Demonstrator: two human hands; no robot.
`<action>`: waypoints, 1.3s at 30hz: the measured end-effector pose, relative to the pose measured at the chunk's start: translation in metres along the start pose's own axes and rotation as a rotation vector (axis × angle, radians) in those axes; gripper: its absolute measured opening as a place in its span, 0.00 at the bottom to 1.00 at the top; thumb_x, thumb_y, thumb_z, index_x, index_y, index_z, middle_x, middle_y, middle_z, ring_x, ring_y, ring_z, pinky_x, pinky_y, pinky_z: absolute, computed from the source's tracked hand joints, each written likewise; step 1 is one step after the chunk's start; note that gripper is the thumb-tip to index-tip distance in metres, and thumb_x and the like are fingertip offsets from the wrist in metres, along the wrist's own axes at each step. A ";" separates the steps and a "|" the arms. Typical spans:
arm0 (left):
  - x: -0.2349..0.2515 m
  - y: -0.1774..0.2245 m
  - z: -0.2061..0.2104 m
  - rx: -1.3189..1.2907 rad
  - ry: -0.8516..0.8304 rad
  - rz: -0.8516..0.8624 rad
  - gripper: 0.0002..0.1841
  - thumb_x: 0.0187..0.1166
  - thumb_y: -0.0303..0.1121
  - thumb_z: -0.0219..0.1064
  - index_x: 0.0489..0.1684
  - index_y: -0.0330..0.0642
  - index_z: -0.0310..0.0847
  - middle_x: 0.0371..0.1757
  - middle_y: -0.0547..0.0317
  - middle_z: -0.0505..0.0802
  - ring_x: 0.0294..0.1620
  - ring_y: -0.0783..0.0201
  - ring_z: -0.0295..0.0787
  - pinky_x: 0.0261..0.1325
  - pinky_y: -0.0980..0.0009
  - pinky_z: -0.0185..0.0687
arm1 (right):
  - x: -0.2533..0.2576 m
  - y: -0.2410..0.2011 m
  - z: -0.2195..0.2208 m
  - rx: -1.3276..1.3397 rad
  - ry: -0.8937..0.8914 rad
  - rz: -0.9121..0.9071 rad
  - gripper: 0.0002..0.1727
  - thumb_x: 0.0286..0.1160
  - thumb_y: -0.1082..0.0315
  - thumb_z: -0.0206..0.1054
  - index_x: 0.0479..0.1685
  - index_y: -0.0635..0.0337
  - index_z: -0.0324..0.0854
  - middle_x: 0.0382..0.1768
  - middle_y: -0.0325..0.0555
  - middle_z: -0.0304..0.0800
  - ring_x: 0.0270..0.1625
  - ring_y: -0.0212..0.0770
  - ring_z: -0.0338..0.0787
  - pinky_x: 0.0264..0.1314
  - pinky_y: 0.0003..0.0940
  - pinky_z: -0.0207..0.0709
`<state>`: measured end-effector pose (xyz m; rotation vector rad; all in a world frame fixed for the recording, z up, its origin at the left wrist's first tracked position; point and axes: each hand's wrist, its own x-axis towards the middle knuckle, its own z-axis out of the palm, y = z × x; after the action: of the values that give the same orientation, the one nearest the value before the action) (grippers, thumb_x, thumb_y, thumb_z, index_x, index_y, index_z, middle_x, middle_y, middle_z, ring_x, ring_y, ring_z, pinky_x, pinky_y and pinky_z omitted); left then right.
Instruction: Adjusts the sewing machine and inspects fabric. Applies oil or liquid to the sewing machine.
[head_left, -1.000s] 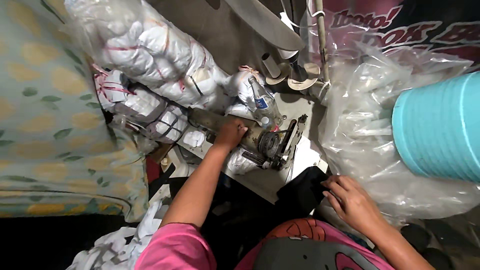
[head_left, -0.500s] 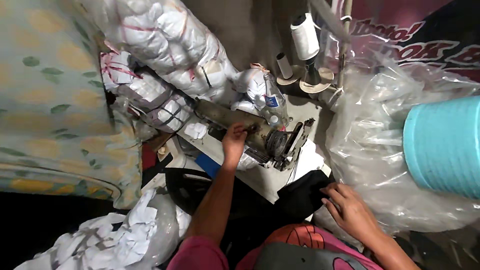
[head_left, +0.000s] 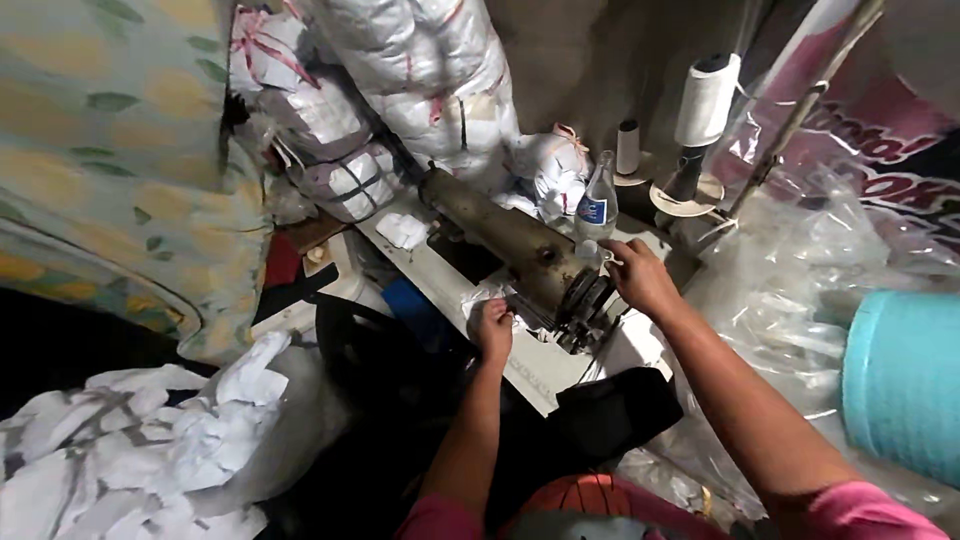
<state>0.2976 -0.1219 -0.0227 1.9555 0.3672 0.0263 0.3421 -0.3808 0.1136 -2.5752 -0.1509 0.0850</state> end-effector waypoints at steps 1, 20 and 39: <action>0.000 -0.003 0.003 0.073 -0.021 0.000 0.21 0.77 0.21 0.67 0.69 0.24 0.76 0.64 0.36 0.89 0.65 0.52 0.89 0.72 0.59 0.83 | 0.016 -0.001 0.004 -0.022 -0.036 0.037 0.24 0.83 0.69 0.66 0.78 0.50 0.79 0.66 0.69 0.81 0.66 0.68 0.84 0.67 0.66 0.78; -0.044 -0.008 -0.026 0.098 0.053 0.036 0.25 0.76 0.27 0.72 0.72 0.30 0.75 0.79 0.32 0.75 0.75 0.44 0.79 0.73 0.56 0.80 | -0.005 -0.023 -0.042 -0.301 0.138 -0.036 0.23 0.83 0.61 0.66 0.68 0.70 0.78 0.63 0.73 0.83 0.63 0.74 0.86 0.59 0.73 0.78; -0.166 0.142 -0.056 -0.293 -0.805 0.703 0.41 0.55 0.40 0.86 0.65 0.18 0.76 0.56 0.40 0.92 0.60 0.63 0.91 0.68 0.67 0.83 | -0.180 -0.083 -0.073 0.179 0.169 -0.690 0.28 0.88 0.40 0.53 0.38 0.58 0.77 0.25 0.39 0.77 0.28 0.25 0.77 0.30 0.20 0.73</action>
<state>0.1632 -0.1671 0.1530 1.5575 -0.8075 -0.2338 0.1630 -0.3717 0.2246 -2.2058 -0.9048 -0.3562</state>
